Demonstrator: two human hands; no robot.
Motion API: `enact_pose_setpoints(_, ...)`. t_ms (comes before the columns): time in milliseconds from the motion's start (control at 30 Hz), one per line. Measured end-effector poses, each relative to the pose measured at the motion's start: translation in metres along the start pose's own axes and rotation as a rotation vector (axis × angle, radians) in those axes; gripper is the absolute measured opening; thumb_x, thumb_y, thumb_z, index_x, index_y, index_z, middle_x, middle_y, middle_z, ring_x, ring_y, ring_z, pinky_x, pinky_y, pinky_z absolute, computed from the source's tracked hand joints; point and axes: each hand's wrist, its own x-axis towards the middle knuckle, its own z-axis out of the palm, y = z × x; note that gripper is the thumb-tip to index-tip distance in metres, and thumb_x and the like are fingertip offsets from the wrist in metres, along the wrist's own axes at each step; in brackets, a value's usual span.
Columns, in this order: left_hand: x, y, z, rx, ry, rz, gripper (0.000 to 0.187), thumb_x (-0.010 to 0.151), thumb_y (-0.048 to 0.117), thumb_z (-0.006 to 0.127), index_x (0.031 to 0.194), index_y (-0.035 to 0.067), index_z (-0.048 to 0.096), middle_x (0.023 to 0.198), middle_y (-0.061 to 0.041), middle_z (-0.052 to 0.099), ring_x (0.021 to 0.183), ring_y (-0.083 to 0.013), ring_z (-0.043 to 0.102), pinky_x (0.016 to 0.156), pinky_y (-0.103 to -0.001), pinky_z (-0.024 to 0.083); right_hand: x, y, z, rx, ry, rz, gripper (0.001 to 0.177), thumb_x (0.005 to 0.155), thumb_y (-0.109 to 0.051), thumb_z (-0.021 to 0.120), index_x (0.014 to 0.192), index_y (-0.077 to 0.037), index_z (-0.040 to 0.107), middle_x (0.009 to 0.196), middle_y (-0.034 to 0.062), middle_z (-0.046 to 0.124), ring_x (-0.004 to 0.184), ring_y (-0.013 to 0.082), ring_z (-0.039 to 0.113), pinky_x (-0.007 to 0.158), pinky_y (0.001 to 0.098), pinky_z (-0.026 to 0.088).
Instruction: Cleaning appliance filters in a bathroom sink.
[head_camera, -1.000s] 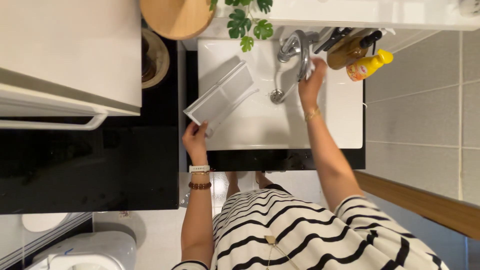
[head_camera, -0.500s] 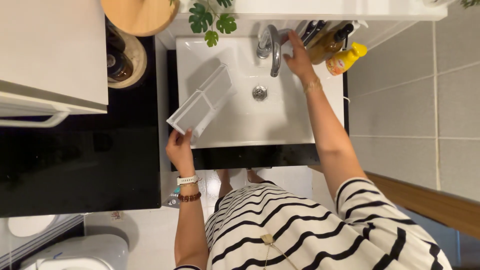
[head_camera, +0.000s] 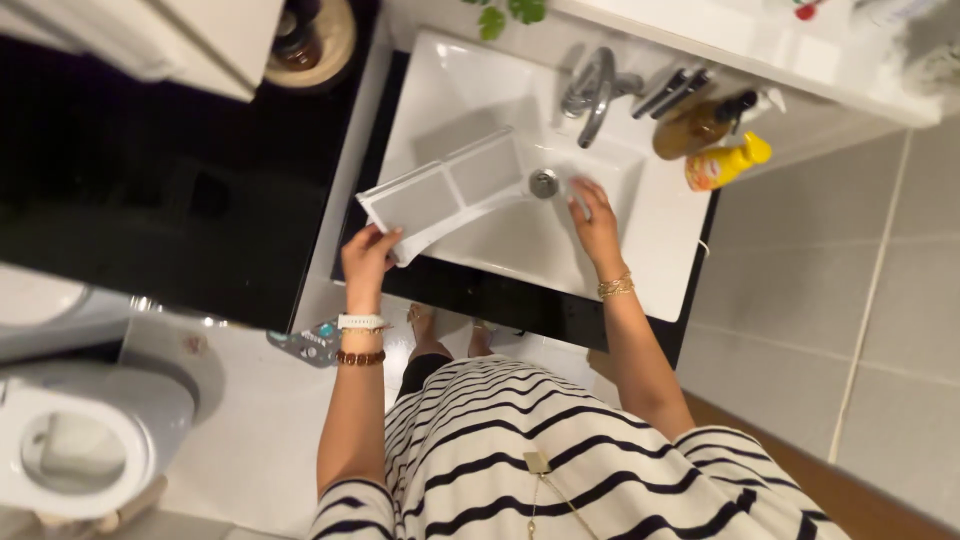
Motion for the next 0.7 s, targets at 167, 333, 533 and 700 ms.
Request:
enact_pose_setpoints(167,-0.007,0.005,-0.005,-0.081,-0.103,-0.062,0.031,0.083,0.021,0.08,0.11,0.006,0.074,0.09,0.001,0.07,0.079,-0.0098,0.065,0.069,-0.026,0.054,0.022,-0.06,-0.021,0.227,-0.076,-0.006,0.06,0.1,-0.018,0.071,0.152,-0.004,0.045,0.157,0.0184,0.041,0.14,0.0296,0.045,0.11,0.0382,0.042)
enact_pose_setpoints(333,0.005,0.002,-0.001,-0.066,-0.243,-0.004,0.034,0.085,0.019,0.078,0.115,0.004,0.075,0.091,0.003,0.071,0.08,-0.0083,0.064,0.072,-0.025,0.052,0.036,-0.072,-0.024,0.616,-0.308,0.181,0.051,0.103,-0.02,0.071,0.148,-0.007,0.051,0.119,-0.0009,0.063,0.106,0.0094,0.058,0.095,0.0278,0.048)
enact_pose_setpoints(533,-0.026,0.035,0.011,0.061,0.107,0.642,0.058,0.091,0.015,0.076,0.145,0.007,0.059,0.154,-0.019,0.051,0.14,-0.0324,0.052,0.114,-0.041,0.043,0.011,-0.122,-0.065,0.416,-0.073,0.006,0.024,0.101,-0.014,0.072,0.117,-0.004,0.058,0.091,-0.0048,0.059,0.079,0.0055,0.053,0.069,0.0234,0.046)
enact_pose_setpoints(700,-0.06,0.031,-0.033,0.351,0.26,0.571,0.094,0.089,0.024,0.077,0.164,0.018,0.021,0.174,-0.016,0.009,0.16,-0.0424,0.002,0.115,-0.074,0.007,-0.037,-0.091,-0.051,0.131,0.194,-0.081,0.023,0.11,-0.009,0.072,0.12,0.002,0.055,0.103,0.0059,0.055,0.093,0.013,0.054,0.081,0.0268,0.05)
